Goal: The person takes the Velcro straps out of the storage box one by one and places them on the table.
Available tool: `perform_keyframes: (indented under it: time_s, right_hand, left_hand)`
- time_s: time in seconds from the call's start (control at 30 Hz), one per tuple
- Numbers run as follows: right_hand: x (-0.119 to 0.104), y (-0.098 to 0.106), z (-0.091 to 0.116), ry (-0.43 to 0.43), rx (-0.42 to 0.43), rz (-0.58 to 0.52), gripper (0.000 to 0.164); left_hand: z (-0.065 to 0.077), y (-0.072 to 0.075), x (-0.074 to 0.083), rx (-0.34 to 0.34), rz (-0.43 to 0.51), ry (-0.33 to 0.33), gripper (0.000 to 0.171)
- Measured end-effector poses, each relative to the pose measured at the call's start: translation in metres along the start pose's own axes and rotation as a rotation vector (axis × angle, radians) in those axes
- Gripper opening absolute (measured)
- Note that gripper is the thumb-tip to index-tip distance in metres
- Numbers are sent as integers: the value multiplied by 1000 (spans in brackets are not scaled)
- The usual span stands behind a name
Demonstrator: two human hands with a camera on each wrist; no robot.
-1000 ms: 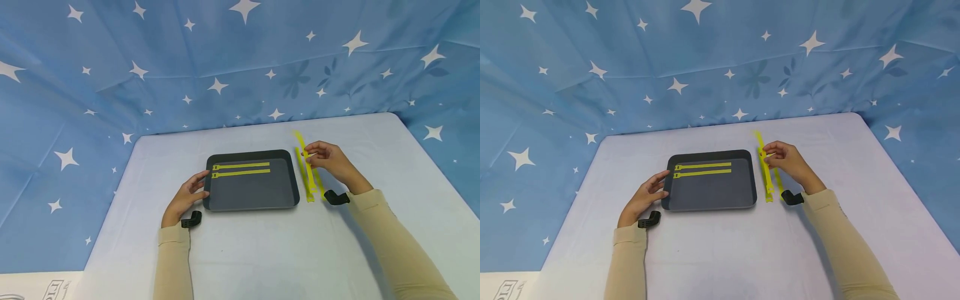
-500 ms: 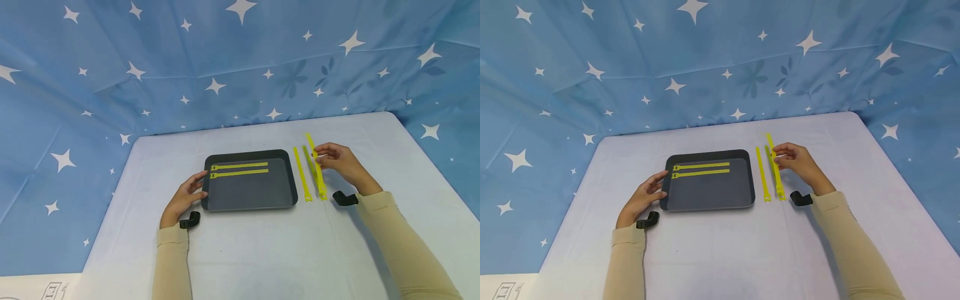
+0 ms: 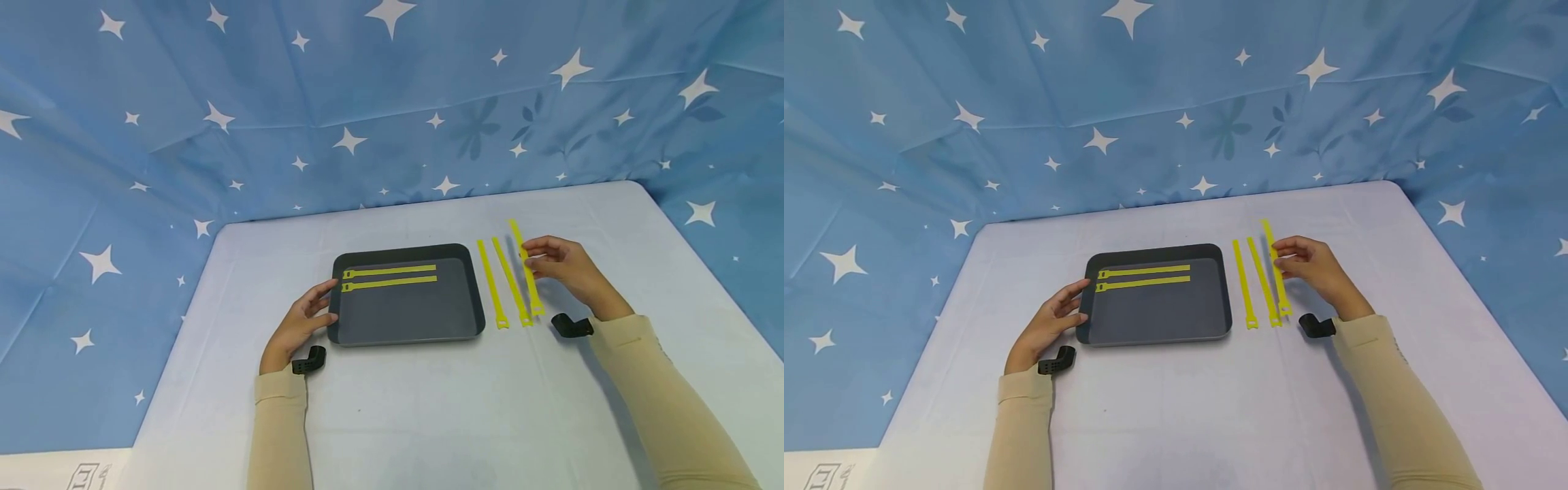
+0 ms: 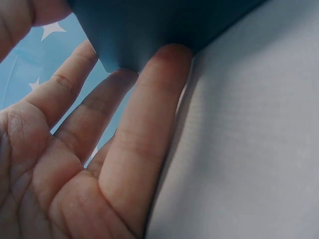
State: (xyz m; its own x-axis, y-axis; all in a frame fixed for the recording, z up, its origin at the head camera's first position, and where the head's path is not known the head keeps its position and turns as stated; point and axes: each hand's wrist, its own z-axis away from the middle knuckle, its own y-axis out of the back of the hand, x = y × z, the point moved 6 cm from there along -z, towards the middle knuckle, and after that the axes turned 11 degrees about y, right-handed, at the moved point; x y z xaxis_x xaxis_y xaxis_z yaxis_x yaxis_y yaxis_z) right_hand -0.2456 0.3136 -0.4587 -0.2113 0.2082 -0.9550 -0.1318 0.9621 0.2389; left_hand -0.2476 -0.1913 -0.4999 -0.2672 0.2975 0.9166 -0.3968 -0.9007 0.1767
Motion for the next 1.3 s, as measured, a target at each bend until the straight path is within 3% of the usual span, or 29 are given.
perform_keyframes:
  time_s: [0.67,1.3]
  right_hand:
    - [22,6,2,-181,-47,137,51]
    - [16,0,-1,-181,-112,419,37]
  left_hand:
    - [1,1,2,-1,-20,1,76]
    - [2,-1,2,-7,-7,-16,75]
